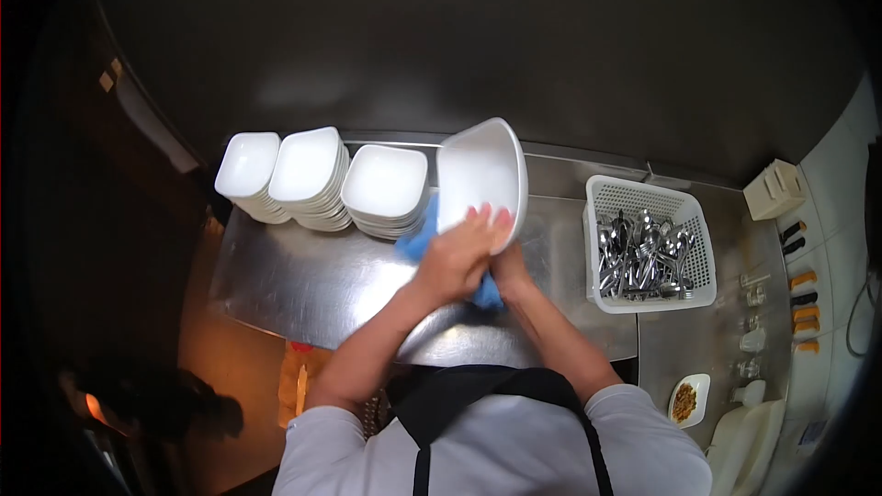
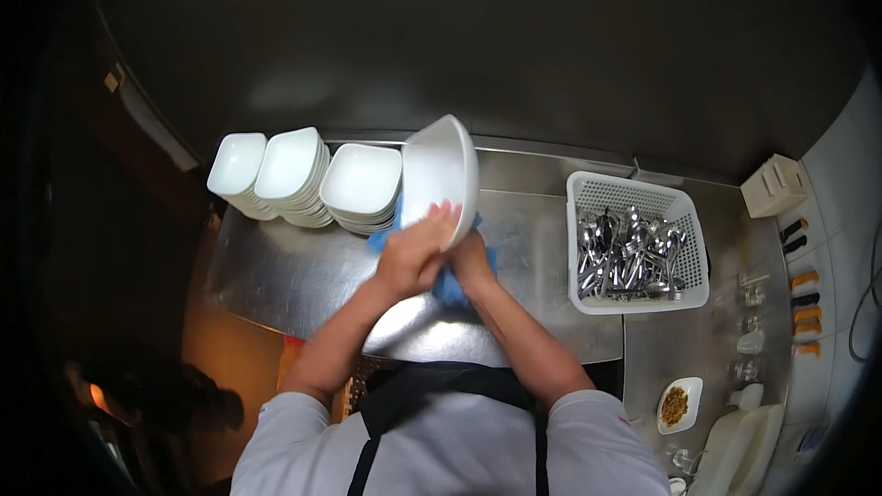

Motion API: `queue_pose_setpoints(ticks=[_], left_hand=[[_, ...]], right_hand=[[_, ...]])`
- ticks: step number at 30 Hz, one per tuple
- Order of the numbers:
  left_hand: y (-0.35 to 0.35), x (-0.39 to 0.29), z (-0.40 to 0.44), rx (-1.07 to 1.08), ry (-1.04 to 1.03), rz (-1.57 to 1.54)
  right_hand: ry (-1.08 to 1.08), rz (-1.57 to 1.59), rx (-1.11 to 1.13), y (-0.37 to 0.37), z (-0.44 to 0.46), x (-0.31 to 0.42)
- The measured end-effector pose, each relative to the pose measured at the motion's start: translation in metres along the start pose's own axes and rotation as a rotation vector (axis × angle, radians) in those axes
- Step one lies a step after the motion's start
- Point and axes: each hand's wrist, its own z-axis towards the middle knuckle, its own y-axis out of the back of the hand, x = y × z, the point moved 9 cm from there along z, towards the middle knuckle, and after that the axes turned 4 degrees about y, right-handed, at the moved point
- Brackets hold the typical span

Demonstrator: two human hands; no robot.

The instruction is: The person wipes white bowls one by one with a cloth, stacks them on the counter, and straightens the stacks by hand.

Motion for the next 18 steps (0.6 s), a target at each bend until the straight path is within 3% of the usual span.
queue_pose_setpoints(ticks=[1, 3, 6, 9, 12, 15, 18], left_hand=[[0.007, 0.018, 0.003, 0.000, 0.077, 0.035], [0.025, 0.058, 0.000, 0.022, 0.191, 0.105], [0.038, 0.112, -0.026, 0.129, 0.188, 0.308], [0.040, 0.147, -0.046, 0.303, 0.230, 0.413], [0.039, 0.169, -0.050, 0.535, 0.328, 0.487], [0.040, 0.180, -0.058, 0.570, 0.283, 0.554], [0.041, 0.191, -0.069, 0.523, 0.223, 0.575]], right_hand=[[-0.005, -0.016, 0.023, -0.013, -0.012, 0.012], [-0.219, 0.328, 0.087, -0.023, -0.023, -0.009], [0.005, 0.197, -0.046, 0.010, -0.008, 0.021], [0.266, -0.259, -0.178, 0.042, 0.009, 0.053], [0.373, -0.509, -0.193, 0.042, 0.024, 0.071], [0.164, -0.779, -0.153, 0.041, 0.043, 0.075], [0.039, -1.588, -0.177, 0.041, 0.025, 0.071]])
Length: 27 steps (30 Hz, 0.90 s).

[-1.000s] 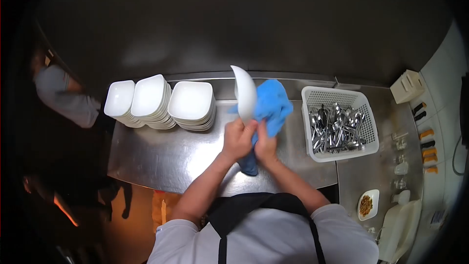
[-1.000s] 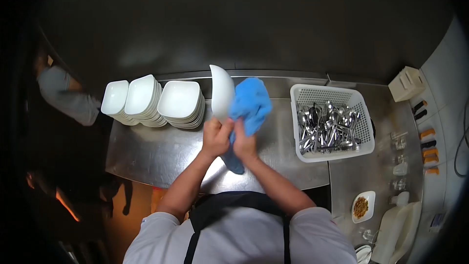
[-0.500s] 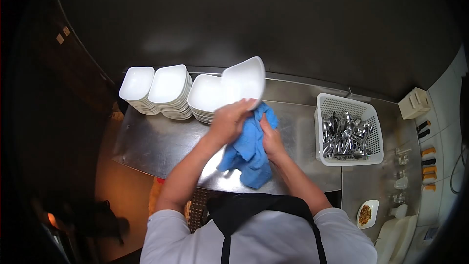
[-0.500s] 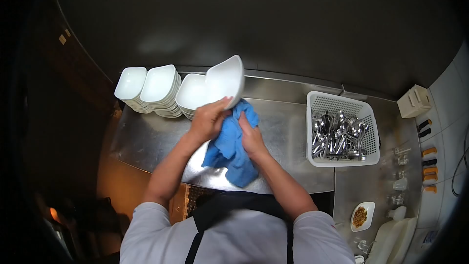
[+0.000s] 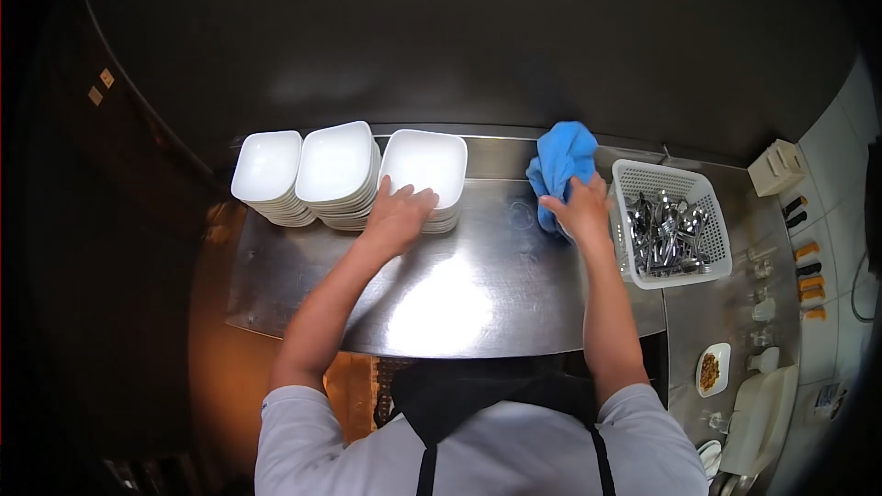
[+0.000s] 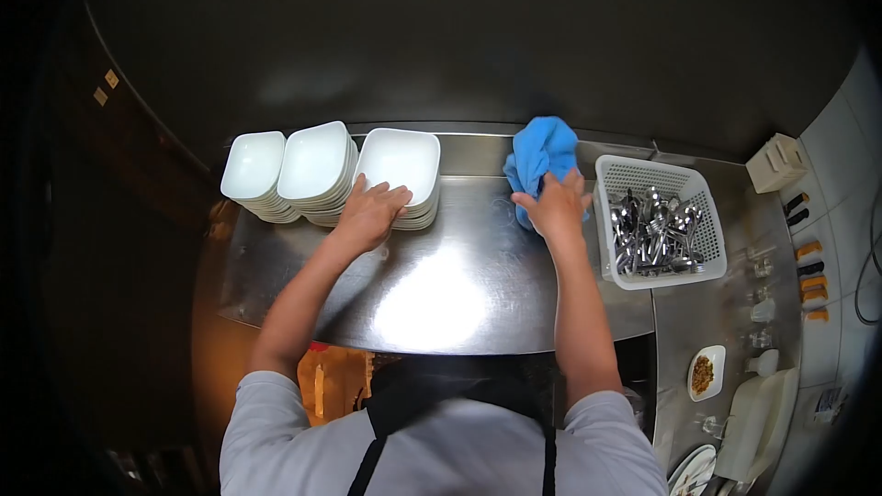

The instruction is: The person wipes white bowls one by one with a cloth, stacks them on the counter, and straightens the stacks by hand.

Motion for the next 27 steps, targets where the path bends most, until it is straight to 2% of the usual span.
queue_pose_setpoints(ticks=[1, 4, 5, 8, 9, 12, 13, 14, 15, 18, 19, 21, 22, 23, 24, 27], left_hand=[[-0.002, 0.003, -0.001, 0.004, 0.008, -0.001], [-0.007, 0.004, 0.001, 0.014, 0.033, -0.034], [-0.008, 0.004, 0.001, 0.016, 0.042, -0.044], [0.015, -0.003, -0.008, -0.094, 0.044, -0.144], [0.034, -0.007, -0.026, -0.394, -0.002, -0.285], [0.024, -0.003, -0.086, -0.586, 0.213, -0.636], [0.006, 0.002, -0.100, -0.593, 0.369, -0.855], [-0.019, 0.009, -0.113, -0.592, 0.525, -1.074], [-0.039, 0.012, -0.120, -0.512, 0.616, -1.111], [-0.088, 0.031, -0.116, -0.515, 0.781, -1.422], [-0.092, 0.035, -0.107, -0.531, 0.764, -1.526], [-0.108, 0.050, -0.083, -0.572, 0.700, -1.528], [-0.107, 0.052, -0.074, -0.594, 0.671, -1.527], [-0.110, 0.052, -0.072, -0.566, 0.740, -1.365], [-0.109, 0.049, -0.069, -0.587, 0.744, -1.334], [-0.101, 0.037, -0.067, -0.592, 0.716, -1.246]], right_hand=[[-0.026, 0.130, -0.145, 0.009, -0.012, 0.003], [0.056, 0.651, -0.266, -0.004, -0.037, 0.026], [0.039, 0.810, -0.166, -0.012, -0.043, 0.041], [0.050, 1.056, -0.050, -0.058, -0.042, 0.065], [0.052, 1.066, -0.040, -0.057, -0.040, 0.071], [-0.010, 1.320, 0.024, -0.086, -0.021, 0.073], [-0.120, 1.433, 0.171, -0.089, -0.017, 0.083], [-0.118, 1.430, 0.208, -0.092, -0.007, 0.094], [-0.119, 1.425, 0.245, -0.095, 0.004, 0.105], [-0.059, 1.437, 0.331, -0.102, 0.039, 0.139], [-0.025, 1.463, 0.366, -0.110, 0.048, 0.150], [0.059, 1.545, 0.449, -0.151, 0.062, 0.169], [0.026, 1.613, 0.433, -0.150, 0.059, 0.172], [-0.013, 1.680, 0.420, -0.151, 0.053, 0.176], [-0.057, 1.746, 0.405, -0.152, 0.048, 0.176], [-0.153, 1.856, 0.502, -0.175, 0.043, 0.174]])
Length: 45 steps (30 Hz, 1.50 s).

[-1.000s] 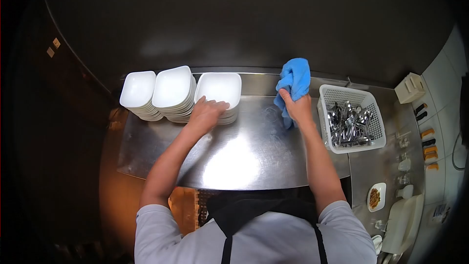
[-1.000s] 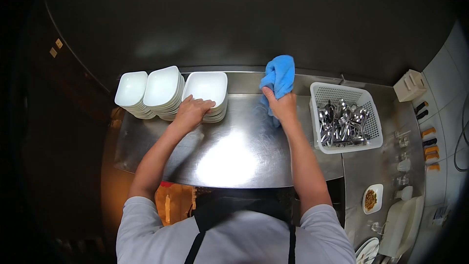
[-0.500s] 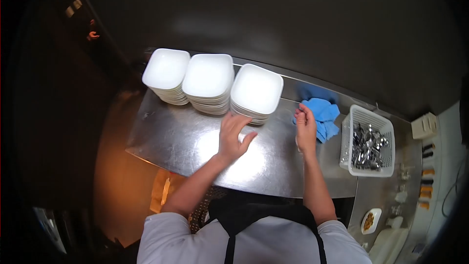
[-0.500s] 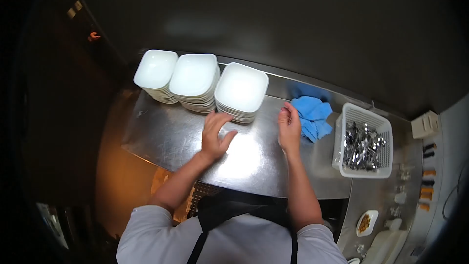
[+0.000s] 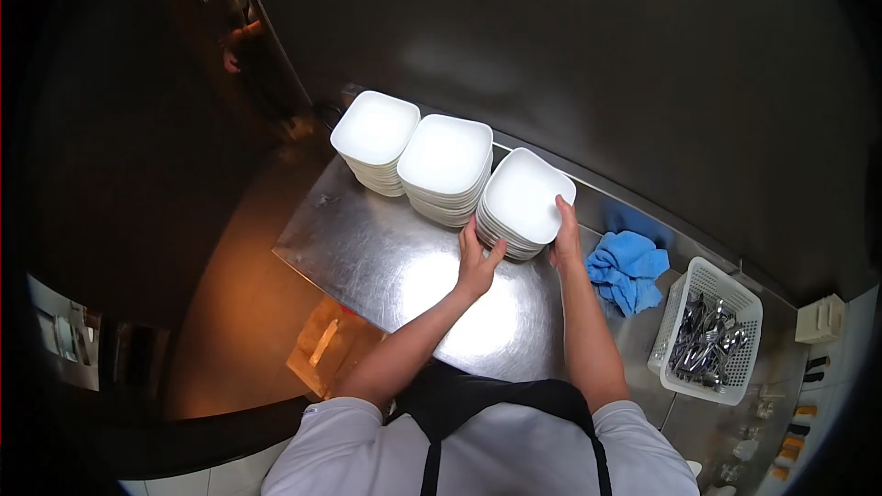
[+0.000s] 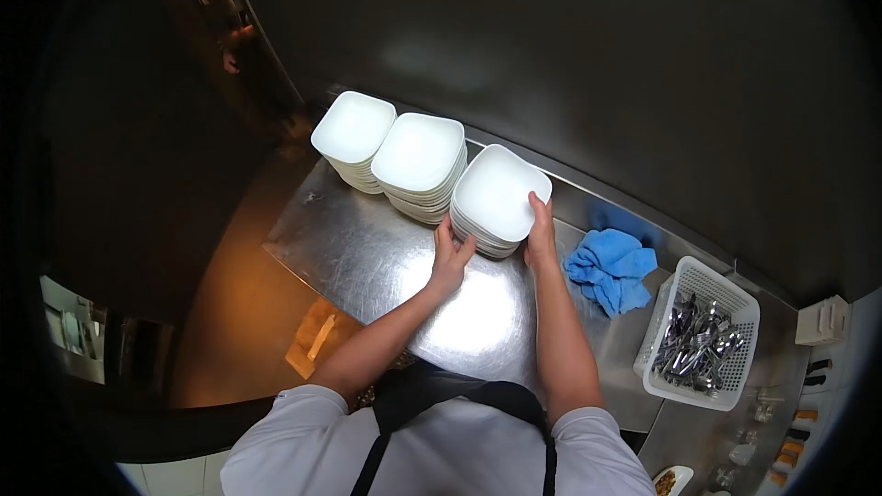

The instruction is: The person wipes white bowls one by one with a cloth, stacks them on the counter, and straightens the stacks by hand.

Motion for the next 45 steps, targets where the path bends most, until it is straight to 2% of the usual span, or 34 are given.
queue_pose_setpoints(ticks=[4, 8, 11, 15, 19, 22, 25, 28, 31, 36, 45], left_hand=[[-0.002, -0.011, -0.021, 0.099, 0.106, 0.078], [-0.002, 0.002, -0.037, 0.193, 0.131, -0.066], [0.013, 0.001, -0.037, 0.176, 0.159, -0.139], [0.054, -0.010, -0.040, -0.140, 0.214, -0.223], [0.069, -0.027, -0.042, -0.183, 0.180, -0.183], [0.051, -0.027, -0.038, -0.049, 0.177, -0.161], [0.024, -0.035, -0.018, 0.019, 0.074, -0.196], [0.001, -0.051, 0.005, 0.033, -0.083, -0.114], [-0.018, -0.060, 0.008, 0.025, -0.003, -0.104], [-0.020, -0.049, 0.008, 0.012, 0.007, -0.054], [-0.020, -0.042, 0.007, -0.002, -0.026, 0.032]], right_hand=[[-0.020, 0.060, 0.047, 0.002, -0.005, 0.002], [-0.060, 0.064, 0.076, 0.014, -0.010, 0.003], [-0.095, 0.118, 0.073, 0.018, -0.015, 0.007], [-0.051, 0.202, 0.031, 0.019, -0.017, 0.005], [-0.039, 0.218, -0.020, 0.021, -0.027, 0.003], [0.144, 0.082, -0.020, 0.020, -0.025, 0.017], [0.236, -0.091, -0.136, 0.022, -0.026, 0.034], [0.222, -0.095, -0.159, 0.012, -0.029, 0.049], [0.171, 0.005, -0.042, -0.003, -0.030, 0.046], [0.164, -0.039, -0.130, -0.006, -0.035, 0.045], [0.175, -0.054, -0.127, -0.005, -0.035, 0.039]])
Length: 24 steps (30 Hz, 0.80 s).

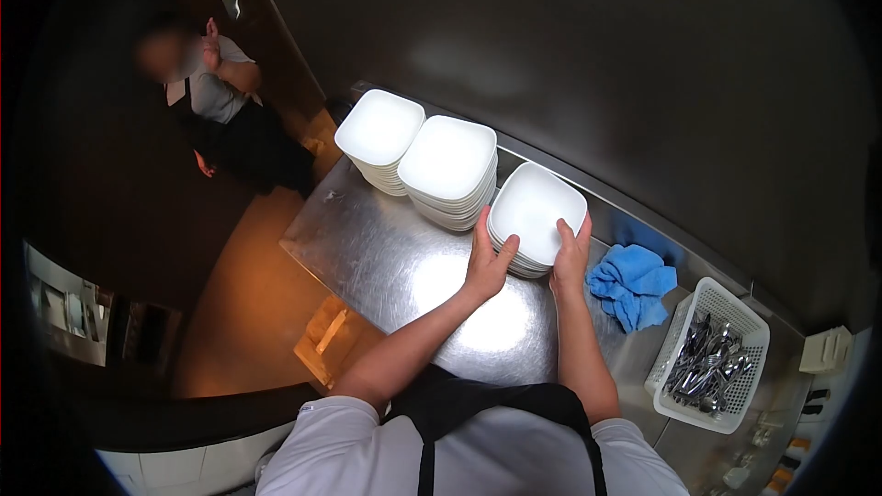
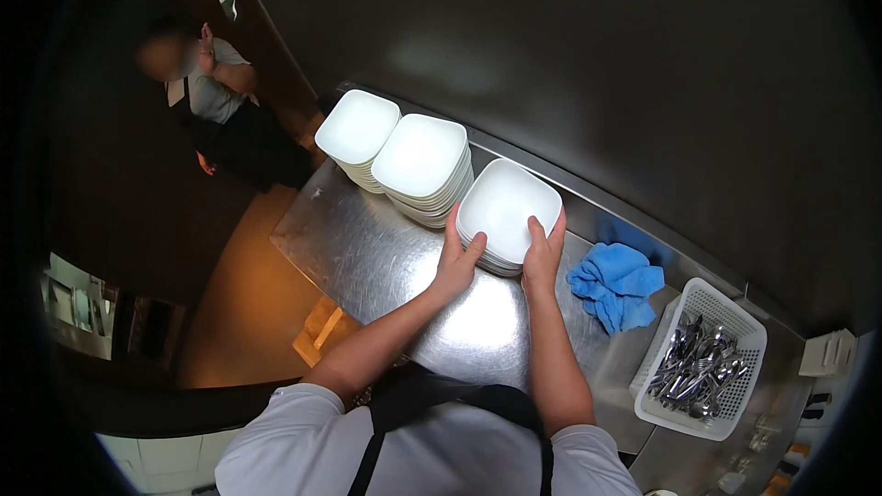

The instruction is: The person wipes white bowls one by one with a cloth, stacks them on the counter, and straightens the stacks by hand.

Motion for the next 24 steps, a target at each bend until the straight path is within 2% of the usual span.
queue_pose_setpoints(ticks=[24], left_hand=[[0.002, -0.002, 0.000, -0.042, -0.005, 0.045]], right_hand=[[-0.017, -0.015, 0.010, -0.002, 0.001, -0.003]])
